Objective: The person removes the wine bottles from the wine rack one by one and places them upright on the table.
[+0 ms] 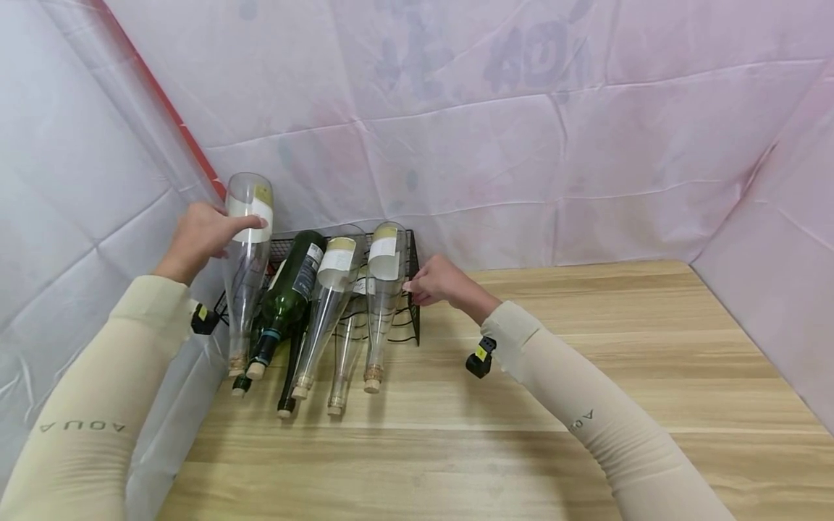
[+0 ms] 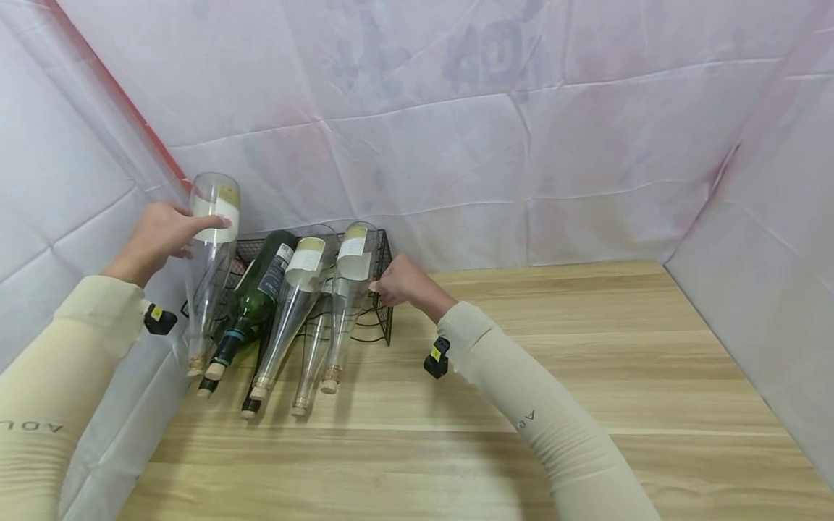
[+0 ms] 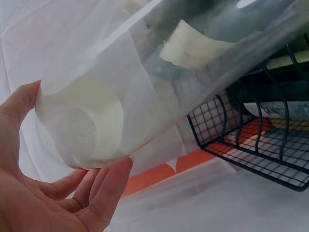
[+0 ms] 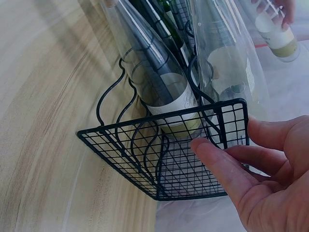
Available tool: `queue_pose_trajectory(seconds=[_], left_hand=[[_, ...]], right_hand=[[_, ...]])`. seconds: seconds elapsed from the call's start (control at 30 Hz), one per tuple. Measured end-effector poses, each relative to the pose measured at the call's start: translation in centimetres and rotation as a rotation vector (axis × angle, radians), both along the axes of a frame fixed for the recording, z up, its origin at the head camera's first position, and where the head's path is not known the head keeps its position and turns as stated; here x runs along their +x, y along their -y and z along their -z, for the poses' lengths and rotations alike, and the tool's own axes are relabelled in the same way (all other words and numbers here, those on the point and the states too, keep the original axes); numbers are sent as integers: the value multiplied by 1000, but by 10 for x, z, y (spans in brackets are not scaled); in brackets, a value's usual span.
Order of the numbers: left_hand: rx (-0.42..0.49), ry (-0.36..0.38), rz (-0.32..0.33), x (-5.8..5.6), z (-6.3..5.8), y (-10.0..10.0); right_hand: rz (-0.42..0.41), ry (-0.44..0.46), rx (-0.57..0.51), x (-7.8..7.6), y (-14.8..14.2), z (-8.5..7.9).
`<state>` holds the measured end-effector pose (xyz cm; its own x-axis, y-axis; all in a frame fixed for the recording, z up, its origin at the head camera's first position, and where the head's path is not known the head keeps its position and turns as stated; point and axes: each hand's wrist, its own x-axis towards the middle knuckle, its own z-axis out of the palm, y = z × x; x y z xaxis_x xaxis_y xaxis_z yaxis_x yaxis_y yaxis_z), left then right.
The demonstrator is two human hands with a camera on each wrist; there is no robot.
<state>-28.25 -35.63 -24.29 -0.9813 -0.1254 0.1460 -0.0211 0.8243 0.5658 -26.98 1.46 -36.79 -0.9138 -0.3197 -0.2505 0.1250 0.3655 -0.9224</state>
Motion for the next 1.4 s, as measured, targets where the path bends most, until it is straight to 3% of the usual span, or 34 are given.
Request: queue_pose_trajectory(seconds=[0.57,1.2,1.4], left_hand=[[-8,18,-1,2,-22,-24],[-6,43,-18,4,-35,-46],[35,30,-20,2,-39,-51]], right_hand=[[7,13,-10,1,-3,-3],[3,27,7,1,-7,-4],[4,20,3,2,-6,-6]])
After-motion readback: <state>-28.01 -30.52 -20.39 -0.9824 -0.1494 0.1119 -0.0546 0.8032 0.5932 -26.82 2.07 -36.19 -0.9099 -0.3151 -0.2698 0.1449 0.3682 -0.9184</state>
